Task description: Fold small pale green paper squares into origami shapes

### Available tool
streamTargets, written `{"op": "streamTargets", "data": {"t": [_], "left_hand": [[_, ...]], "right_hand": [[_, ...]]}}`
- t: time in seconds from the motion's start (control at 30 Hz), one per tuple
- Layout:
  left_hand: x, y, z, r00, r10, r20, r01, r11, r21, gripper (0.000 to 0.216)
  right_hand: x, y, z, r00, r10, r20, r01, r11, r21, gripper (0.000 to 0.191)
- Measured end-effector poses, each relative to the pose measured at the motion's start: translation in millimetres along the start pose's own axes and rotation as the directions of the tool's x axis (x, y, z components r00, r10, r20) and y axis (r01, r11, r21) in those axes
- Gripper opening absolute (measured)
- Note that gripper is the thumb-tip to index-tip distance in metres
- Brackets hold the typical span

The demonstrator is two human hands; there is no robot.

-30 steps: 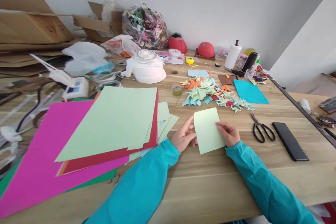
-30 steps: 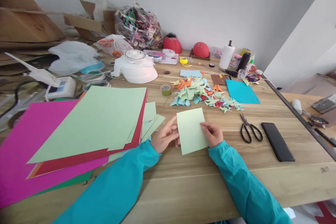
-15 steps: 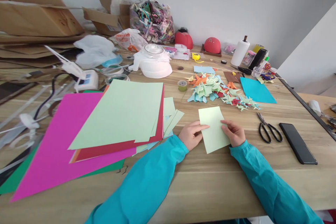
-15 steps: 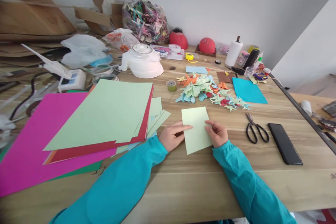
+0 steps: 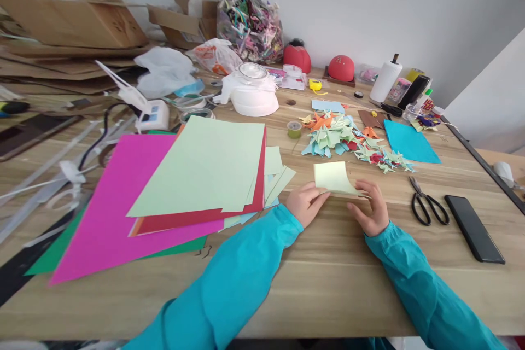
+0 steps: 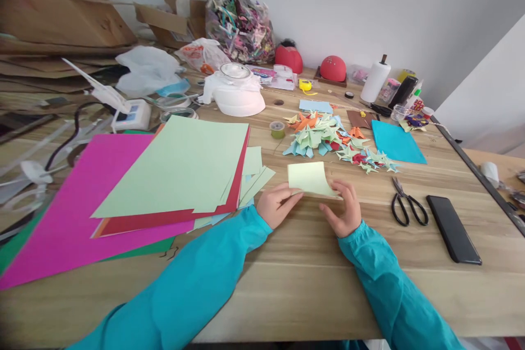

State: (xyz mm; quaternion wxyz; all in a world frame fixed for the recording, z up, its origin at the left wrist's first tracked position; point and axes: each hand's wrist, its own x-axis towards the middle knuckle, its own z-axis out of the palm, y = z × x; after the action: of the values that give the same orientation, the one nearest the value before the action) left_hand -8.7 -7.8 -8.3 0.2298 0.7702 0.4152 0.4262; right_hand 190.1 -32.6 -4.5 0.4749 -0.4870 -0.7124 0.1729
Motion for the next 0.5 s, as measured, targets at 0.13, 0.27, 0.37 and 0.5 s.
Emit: {"op": "streamTargets", "data": {"t": [0.13, 0.27, 0.37, 0.5], "left_hand": [[-5.5, -2.3, 4.2, 0.989, 0.147, -0.004, -0.136, 0.925, 0.354, 0.024], [-8.8, -3.3, 6.3, 0.967, 0.244, 0.080, -0.251, 0.840, 0.480, 0.021], [-9.4, -3.1, 6.6, 0.955, 0.270, 0.119, -0.294, 0.825, 0.482, 0.022], [-9.3, -4.2, 6.1, 0.965, 0.252, 0.074, -0.254, 0.820, 0.512, 0.025]], "right_hand": [[2.6, 1.9, 1.2, 0.989, -0.116, -0.089, 0.099, 0.979, -0.177, 0.035], [2.3, 7.8, 1.0, 0.973, -0.229, 0.032, 0.230, 0.944, -0.238, 0.019], [2.4, 10.9, 1.6, 0.981, -0.193, 0.011, 0.191, 0.959, -0.211, 0.012], [3.4, 17.8, -0.1, 0.989, -0.138, -0.048, 0.128, 0.978, -0.167, 0.007]]}}
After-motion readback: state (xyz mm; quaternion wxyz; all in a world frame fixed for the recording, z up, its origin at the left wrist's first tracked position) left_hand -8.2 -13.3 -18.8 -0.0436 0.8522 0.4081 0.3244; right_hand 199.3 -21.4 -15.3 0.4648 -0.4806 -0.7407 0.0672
